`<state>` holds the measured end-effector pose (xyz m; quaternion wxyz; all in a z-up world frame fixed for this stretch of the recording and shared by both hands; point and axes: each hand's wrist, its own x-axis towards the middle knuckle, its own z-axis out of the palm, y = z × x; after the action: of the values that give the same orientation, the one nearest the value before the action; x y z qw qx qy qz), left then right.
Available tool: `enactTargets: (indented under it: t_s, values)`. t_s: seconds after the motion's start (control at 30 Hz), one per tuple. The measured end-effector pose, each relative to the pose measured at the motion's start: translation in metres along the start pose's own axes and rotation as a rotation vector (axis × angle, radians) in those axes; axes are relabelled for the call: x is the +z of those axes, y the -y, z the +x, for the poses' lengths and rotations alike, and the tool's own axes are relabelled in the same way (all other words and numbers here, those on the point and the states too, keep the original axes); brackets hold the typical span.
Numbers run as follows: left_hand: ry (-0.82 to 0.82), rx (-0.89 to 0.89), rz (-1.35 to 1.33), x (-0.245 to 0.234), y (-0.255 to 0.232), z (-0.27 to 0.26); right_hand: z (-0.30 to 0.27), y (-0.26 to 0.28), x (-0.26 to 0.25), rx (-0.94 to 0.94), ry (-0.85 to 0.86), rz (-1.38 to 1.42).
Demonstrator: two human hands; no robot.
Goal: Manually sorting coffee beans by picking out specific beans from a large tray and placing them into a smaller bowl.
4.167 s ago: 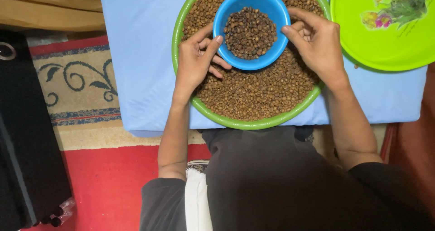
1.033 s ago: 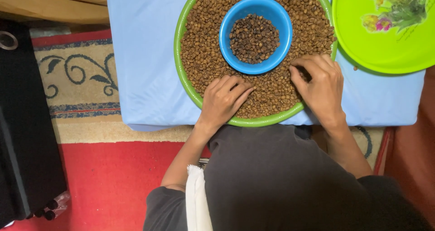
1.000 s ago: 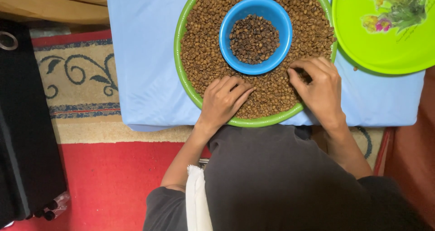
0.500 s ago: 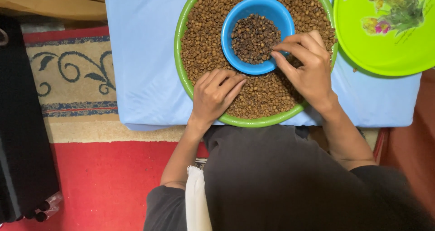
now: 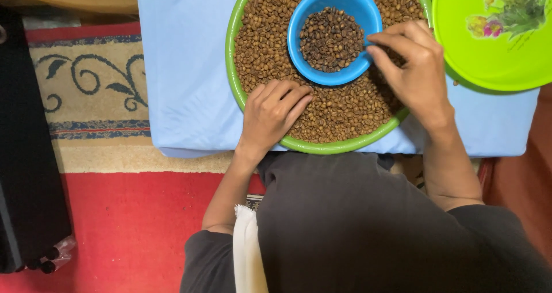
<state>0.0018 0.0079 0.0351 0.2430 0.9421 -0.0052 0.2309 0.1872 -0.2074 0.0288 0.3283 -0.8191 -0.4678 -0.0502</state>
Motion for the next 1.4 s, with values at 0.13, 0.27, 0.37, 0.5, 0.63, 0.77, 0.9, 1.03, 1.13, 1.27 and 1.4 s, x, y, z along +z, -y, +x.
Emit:
enactTargets:
  t_s: [0.13, 0.27, 0.37, 0.5, 0.63, 0.77, 0.9, 1.03, 1.13, 1.27, 1.4]
  values:
    - [0.050, -0.027, 0.027, -0.005, 0.001, -0.009, -0.016, 0.009, -0.045, 0.073, 0.014, 0.003]
    - [0.039, -0.124, 0.030, -0.006, 0.003, -0.017, -0.031, 0.004, -0.055, 0.085, 0.000, -0.017]
    - [0.006, -0.168, 0.042, -0.005, 0.001, -0.021, -0.039, 0.000, -0.039, 0.083, -0.016, -0.030]
    - [-0.102, -0.261, -0.012, 0.010, -0.001, -0.029, -0.048, -0.008, -0.011, 0.139, -0.009, -0.067]
    - [-0.102, -0.344, -0.072, 0.025, 0.002, -0.037, -0.049, -0.011, 0.000, 0.203, 0.041, -0.046]
    - [0.010, -0.425, 0.007, 0.034, 0.003, -0.040, -0.047, -0.001, 0.005, 0.225, 0.089, -0.026]
    - [0.069, -0.446, 0.041, 0.045, 0.000, -0.042, -0.047, 0.006, 0.013, 0.252, 0.083, -0.026]
    - [0.105, -0.439, 0.112, 0.053, -0.001, -0.043, -0.053, 0.012, 0.028, 0.289, 0.104, -0.024]
    - [0.125, -0.454, 0.083, 0.051, -0.002, -0.042, -0.055, 0.025, 0.032, 0.313, 0.111, 0.046]
    - [0.115, -0.450, 0.015, 0.048, -0.004, -0.038, -0.053, 0.025, 0.028, 0.260, 0.019, 0.139]
    - [0.119, -0.467, 0.018, 0.048, -0.006, -0.042, -0.048, 0.019, 0.008, 0.189, -0.128, 0.052]
